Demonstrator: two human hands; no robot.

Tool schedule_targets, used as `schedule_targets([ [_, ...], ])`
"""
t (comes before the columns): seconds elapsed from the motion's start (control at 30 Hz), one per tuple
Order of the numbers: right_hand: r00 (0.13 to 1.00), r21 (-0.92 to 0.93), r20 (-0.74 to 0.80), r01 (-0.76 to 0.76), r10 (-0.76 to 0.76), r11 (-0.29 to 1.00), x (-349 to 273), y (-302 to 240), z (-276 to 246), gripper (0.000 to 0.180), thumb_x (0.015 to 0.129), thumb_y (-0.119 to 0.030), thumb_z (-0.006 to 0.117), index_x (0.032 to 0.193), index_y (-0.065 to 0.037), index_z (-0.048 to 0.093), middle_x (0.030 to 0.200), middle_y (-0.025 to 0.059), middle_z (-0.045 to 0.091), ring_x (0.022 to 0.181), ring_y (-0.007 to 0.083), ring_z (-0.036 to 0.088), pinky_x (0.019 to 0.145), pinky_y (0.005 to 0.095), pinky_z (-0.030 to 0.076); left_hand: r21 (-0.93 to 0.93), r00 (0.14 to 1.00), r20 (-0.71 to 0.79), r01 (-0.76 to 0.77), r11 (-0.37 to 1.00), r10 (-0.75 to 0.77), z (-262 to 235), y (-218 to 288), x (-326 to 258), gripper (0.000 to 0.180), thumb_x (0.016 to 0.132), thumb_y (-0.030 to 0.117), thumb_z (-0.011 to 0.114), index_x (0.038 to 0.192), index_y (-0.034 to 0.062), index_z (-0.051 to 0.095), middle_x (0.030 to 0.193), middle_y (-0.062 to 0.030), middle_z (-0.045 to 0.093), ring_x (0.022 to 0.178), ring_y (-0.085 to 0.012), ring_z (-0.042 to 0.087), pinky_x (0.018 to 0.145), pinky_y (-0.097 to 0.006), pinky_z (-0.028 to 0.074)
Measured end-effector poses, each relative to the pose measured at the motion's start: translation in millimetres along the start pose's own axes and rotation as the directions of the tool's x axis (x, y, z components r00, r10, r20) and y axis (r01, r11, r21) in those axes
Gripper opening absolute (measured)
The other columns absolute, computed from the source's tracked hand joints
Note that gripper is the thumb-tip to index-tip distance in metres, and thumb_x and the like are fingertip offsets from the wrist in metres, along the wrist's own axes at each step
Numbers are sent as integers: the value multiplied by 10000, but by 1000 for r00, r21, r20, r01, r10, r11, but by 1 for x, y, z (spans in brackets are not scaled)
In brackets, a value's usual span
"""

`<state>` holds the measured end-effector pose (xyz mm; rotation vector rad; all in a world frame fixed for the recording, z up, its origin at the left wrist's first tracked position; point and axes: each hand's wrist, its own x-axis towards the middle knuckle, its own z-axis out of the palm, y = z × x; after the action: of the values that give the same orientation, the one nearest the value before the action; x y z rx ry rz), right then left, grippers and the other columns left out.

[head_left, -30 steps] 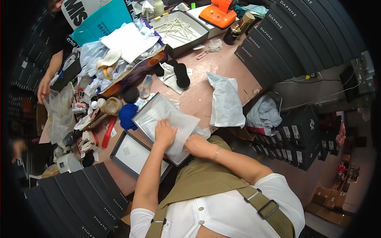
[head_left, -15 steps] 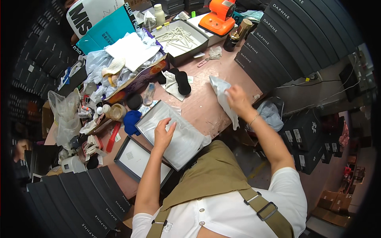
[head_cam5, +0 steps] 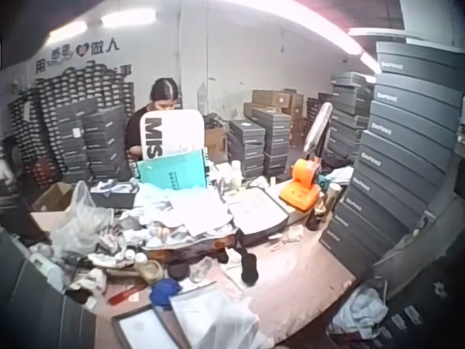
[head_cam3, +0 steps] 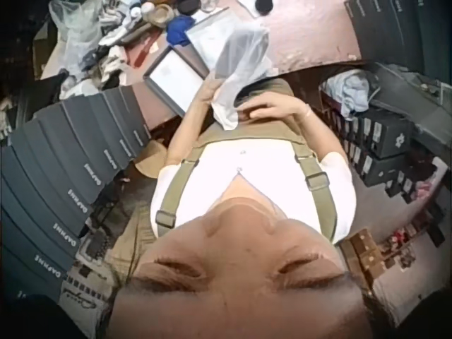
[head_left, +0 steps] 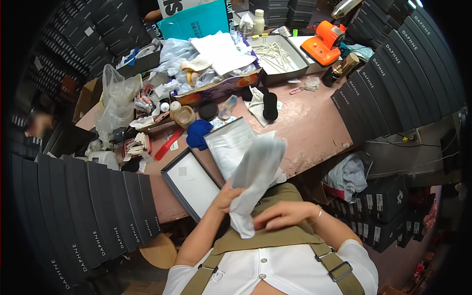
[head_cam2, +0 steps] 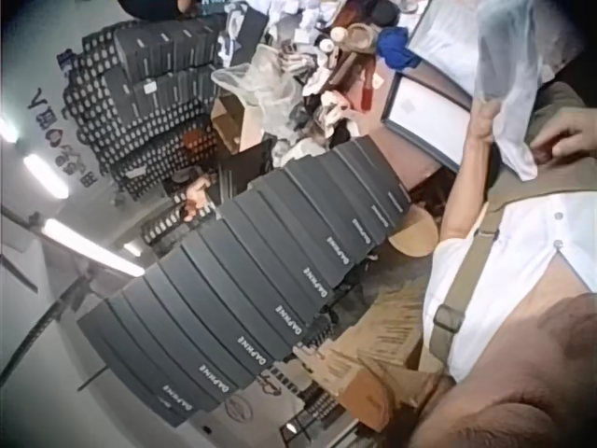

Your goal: Inspecting black high-heeled shoes and placing them into branded boxes with protective wrapping.

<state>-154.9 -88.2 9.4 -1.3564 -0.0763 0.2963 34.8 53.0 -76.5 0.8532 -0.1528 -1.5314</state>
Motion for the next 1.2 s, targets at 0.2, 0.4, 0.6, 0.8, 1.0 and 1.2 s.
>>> schedule_targets([
  [0.2, 929, -334, -369, -154, 21, 930, 18, 6, -34, 871, 833, -217, 657, 1494, -80, 105, 1482, 195, 264, 1329, 339, 346, 1034, 373, 349, 444, 936, -251, -116, 889, 248, -54, 65, 9, 710, 755, -66, 628, 1391, 39, 331, 1280, -119, 504, 1166, -219, 504, 979, -343, 424],
  [0.4, 610, -463, -779, -404, -145, 789, 103, 134, -87, 774, 802, -166, 668, 1423, 18, 245, 1343, 329, 384, 1229, 459, 403, 1036, 412, 340, 281, 793, -517, -197, 939, 321, -18, -4, 117, 672, 884, 157, 596, 1411, 11, 206, 1376, -159, 401, 1234, -264, 435, 1030, -363, 359],
  [0.6, 531, -415, -842, -527, -95, 741, 45, 87, -119, 429, 867, -252, 604, 1143, 75, 568, 1030, 271, 625, 911, 376, 616, 810, 405, 484, 708, 703, -507, 8, 707, 500, -42, -55, 156, 676, 817, 268, 687, 1311, -68, 371, 1332, -230, 414, 1238, -332, 408, 1029, -383, 329],
  [0.8, 482, 214, -798, -333, 361, 918, 57, 200, -122, 323, 932, -271, 559, 1023, 37, 598, 877, 91, 643, 765, 145, 575, 668, 294, 468, 773, 715, -472, 53, 632, 516, -48, -52, 151, 718, 755, 290, 717, 1268, -91, 391, 1294, -286, 418, 1222, -403, 412, 1029, -411, 339],
  [1.0, 632, -452, -713, -84, -303, 888, 78, 94, -47, 118, 877, -104, 602, 940, -7, 584, 835, 96, 608, 728, 195, 569, 659, 281, 467, 39, 726, -668, -185, 982, 163, -66, -38, 112, 494, 837, 179, 600, 1235, -73, 454, 1255, -255, 460, 1155, -383, 465, 981, -417, 376],
  [1.2, 290, -100, -957, -241, -27, 965, 1, 100, -68, 173, 935, -130, 534, 1030, -7, 609, 851, 26, 626, 718, 147, 582, 681, 264, 485, 472, 587, -699, -50, 880, 408, -86, -71, 132, 597, 857, 296, 611, 1290, -74, 435, 1302, -248, 432, 1207, -354, 422, 984, -390, 367],
])
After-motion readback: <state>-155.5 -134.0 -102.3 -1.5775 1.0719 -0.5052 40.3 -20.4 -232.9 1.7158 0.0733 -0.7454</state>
